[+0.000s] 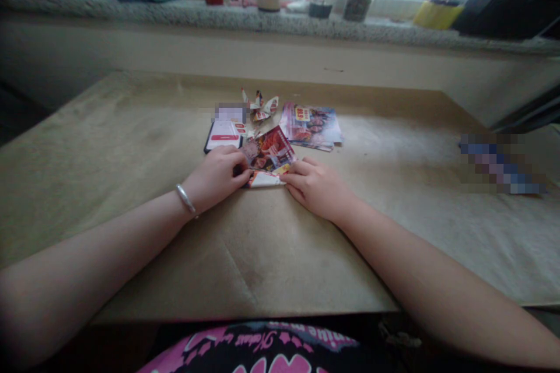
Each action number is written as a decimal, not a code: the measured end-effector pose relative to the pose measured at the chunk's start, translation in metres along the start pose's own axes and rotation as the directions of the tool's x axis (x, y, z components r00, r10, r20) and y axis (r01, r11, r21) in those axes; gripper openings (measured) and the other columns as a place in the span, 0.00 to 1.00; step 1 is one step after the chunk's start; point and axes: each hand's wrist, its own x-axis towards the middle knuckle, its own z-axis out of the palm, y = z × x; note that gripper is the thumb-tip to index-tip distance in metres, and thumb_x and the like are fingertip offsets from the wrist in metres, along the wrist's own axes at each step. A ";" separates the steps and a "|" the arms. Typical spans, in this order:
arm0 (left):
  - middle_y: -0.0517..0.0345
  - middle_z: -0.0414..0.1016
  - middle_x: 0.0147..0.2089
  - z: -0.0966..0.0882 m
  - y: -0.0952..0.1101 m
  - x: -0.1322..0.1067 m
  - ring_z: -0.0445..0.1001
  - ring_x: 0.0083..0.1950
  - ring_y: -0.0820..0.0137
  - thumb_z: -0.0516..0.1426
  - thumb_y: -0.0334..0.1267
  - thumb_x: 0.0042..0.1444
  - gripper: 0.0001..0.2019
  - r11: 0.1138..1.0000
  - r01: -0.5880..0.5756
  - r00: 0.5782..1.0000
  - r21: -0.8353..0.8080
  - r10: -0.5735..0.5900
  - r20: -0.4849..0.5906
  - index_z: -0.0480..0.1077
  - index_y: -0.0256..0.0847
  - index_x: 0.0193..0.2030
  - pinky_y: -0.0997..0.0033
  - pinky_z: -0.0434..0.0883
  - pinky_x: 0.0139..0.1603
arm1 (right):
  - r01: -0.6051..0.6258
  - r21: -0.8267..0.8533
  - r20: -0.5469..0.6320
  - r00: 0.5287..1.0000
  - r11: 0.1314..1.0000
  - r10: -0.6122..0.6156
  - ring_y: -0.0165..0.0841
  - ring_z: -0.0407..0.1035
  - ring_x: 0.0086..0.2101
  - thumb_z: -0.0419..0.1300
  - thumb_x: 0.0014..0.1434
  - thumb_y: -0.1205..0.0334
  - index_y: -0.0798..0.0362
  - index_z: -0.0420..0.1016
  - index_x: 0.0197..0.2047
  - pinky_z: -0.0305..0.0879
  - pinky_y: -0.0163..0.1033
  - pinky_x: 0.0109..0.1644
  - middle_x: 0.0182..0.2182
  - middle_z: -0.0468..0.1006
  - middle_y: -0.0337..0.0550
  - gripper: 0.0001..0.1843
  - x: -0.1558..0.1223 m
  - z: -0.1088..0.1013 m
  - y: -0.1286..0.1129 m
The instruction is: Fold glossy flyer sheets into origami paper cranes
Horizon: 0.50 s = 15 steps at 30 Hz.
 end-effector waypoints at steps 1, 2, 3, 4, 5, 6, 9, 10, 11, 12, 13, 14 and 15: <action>0.54 0.69 0.32 0.000 0.000 0.000 0.66 0.36 0.68 0.56 0.36 0.55 0.08 1.000 -0.002 1.000 -0.004 0.002 -0.004 0.70 0.36 0.27 0.67 0.66 0.42 | 0.004 -0.003 -0.002 1.000 1.000 -0.004 0.37 0.68 0.38 0.53 0.64 0.64 0.53 0.78 0.50 0.69 0.43 0.44 0.38 0.78 0.48 0.16 0.000 0.000 0.000; 0.54 0.70 0.33 0.001 -0.001 0.000 0.66 0.36 0.68 0.57 0.36 0.55 0.08 1.000 -0.006 1.000 -0.011 0.005 -0.007 0.70 0.36 0.27 0.67 0.66 0.42 | 0.014 -0.001 -0.004 1.000 1.000 -0.014 0.37 0.68 0.39 0.52 0.64 0.64 0.52 0.77 0.52 0.69 0.42 0.44 0.39 0.78 0.48 0.17 0.000 0.001 -0.001; 0.54 0.70 0.33 0.001 -0.001 0.000 0.67 0.36 0.68 0.57 0.36 0.55 0.08 1.000 -0.009 1.000 -0.018 0.009 -0.010 0.70 0.36 0.27 0.67 0.66 0.42 | 0.029 0.003 -0.008 1.000 1.000 -0.029 0.37 0.68 0.40 0.52 0.64 0.65 0.52 0.76 0.53 0.69 0.42 0.45 0.41 0.78 0.47 0.17 0.000 0.001 -0.001; 0.54 0.70 0.33 0.001 -0.001 0.000 0.67 0.36 0.68 0.57 0.36 0.55 0.08 1.000 -0.011 1.000 -0.023 0.011 -0.014 0.71 0.36 0.27 0.67 0.66 0.42 | 0.043 0.007 -0.010 0.999 0.999 -0.043 0.37 0.68 0.41 0.52 0.64 0.65 0.51 0.75 0.53 0.69 0.41 0.46 0.42 0.78 0.47 0.17 0.000 0.002 -0.001; 0.54 0.70 0.33 0.002 -0.002 0.000 0.67 0.36 0.68 0.57 0.35 0.55 0.07 1.000 -0.012 1.000 -0.027 0.011 -0.021 0.71 0.36 0.28 0.68 0.66 0.42 | 0.055 0.009 -0.010 0.998 0.998 -0.055 0.37 0.67 0.42 0.51 0.65 0.65 0.52 0.75 0.53 0.69 0.41 0.47 0.43 0.78 0.47 0.17 0.000 0.002 -0.001; 0.54 0.70 0.34 0.002 -0.002 0.000 0.67 0.37 0.68 0.57 0.35 0.55 0.06 1.000 -0.013 1.000 -0.027 0.012 -0.029 0.71 0.36 0.29 0.68 0.66 0.41 | 0.061 0.009 -0.009 0.998 0.998 -0.061 0.37 0.67 0.42 0.51 0.65 0.66 0.52 0.76 0.53 0.69 0.41 0.47 0.44 0.78 0.47 0.17 0.000 0.002 -0.001; 0.53 0.72 0.36 0.000 -0.003 -0.001 0.69 0.38 0.68 0.57 0.35 0.56 0.06 0.998 -0.050 0.998 -0.025 0.049 -0.050 0.73 0.35 0.34 0.69 0.67 0.40 | 0.043 0.002 0.005 0.999 0.999 -0.043 0.37 0.68 0.43 0.50 0.65 0.66 0.53 0.76 0.52 0.69 0.42 0.48 0.43 0.78 0.47 0.17 0.000 0.002 0.000; 0.52 0.73 0.38 -0.001 -0.004 -0.002 0.70 0.39 0.68 0.55 0.35 0.58 0.07 0.995 -0.092 0.995 -0.029 0.091 -0.044 0.73 0.35 0.35 0.69 0.68 0.41 | 0.030 -0.001 0.007 1.000 1.000 -0.030 0.37 0.68 0.43 0.50 0.65 0.66 0.53 0.77 0.51 0.69 0.42 0.48 0.43 0.78 0.47 0.17 0.000 0.001 0.001; 0.52 0.74 0.40 -0.003 -0.004 -0.004 0.70 0.40 0.68 0.54 0.36 0.60 0.09 0.988 -0.151 0.988 -0.037 0.150 -0.024 0.74 0.36 0.37 0.69 0.68 0.43 | 0.017 -0.003 0.008 1.000 1.000 -0.017 0.37 0.68 0.42 0.51 0.65 0.65 0.53 0.77 0.51 0.69 0.42 0.48 0.43 0.78 0.47 0.17 0.000 0.001 0.002; 0.52 0.74 0.42 -0.005 -0.005 -0.005 0.71 0.43 0.67 0.53 0.39 0.62 0.11 0.975 -0.218 0.976 -0.035 0.218 0.005 0.75 0.38 0.39 0.68 0.68 0.46 | 0.004 -0.006 0.008 1.000 1.000 -0.004 0.37 0.68 0.42 0.51 0.65 0.65 0.53 0.77 0.51 0.69 0.42 0.48 0.43 0.78 0.47 0.17 0.001 0.000 0.003; 0.54 0.75 0.43 -0.007 -0.005 -0.007 0.71 0.44 0.67 0.52 0.41 0.63 0.12 0.961 -0.274 0.961 -0.016 0.275 0.029 0.75 0.40 0.42 0.67 0.69 0.47 | -0.005 -0.008 0.007 1.000 1.000 0.005 0.37 0.68 0.41 0.51 0.65 0.65 0.52 0.77 0.51 0.69 0.42 0.47 0.42 0.78 0.47 0.16 0.001 0.000 0.004; 0.55 0.75 0.44 -0.009 -0.005 -0.008 0.71 0.45 0.66 0.52 0.43 0.63 0.12 0.947 -0.321 0.947 0.024 0.320 0.035 0.75 0.42 0.45 0.66 0.69 0.47 | -0.012 -0.009 0.005 1.000 1.000 0.012 0.37 0.69 0.41 0.51 0.65 0.65 0.52 0.77 0.50 0.69 0.42 0.47 0.42 0.79 0.46 0.16 0.001 -0.001 0.004; 0.54 0.75 0.46 -0.011 -0.005 -0.010 0.71 0.46 0.65 0.53 0.44 0.62 0.13 0.930 -0.362 0.932 0.066 0.359 0.048 0.74 0.42 0.47 0.66 0.69 0.47 | -0.016 -0.010 0.007 1.000 1.000 0.016 0.37 0.69 0.41 0.51 0.65 0.65 0.52 0.77 0.50 0.69 0.42 0.47 0.42 0.79 0.46 0.16 0.001 -0.001 0.005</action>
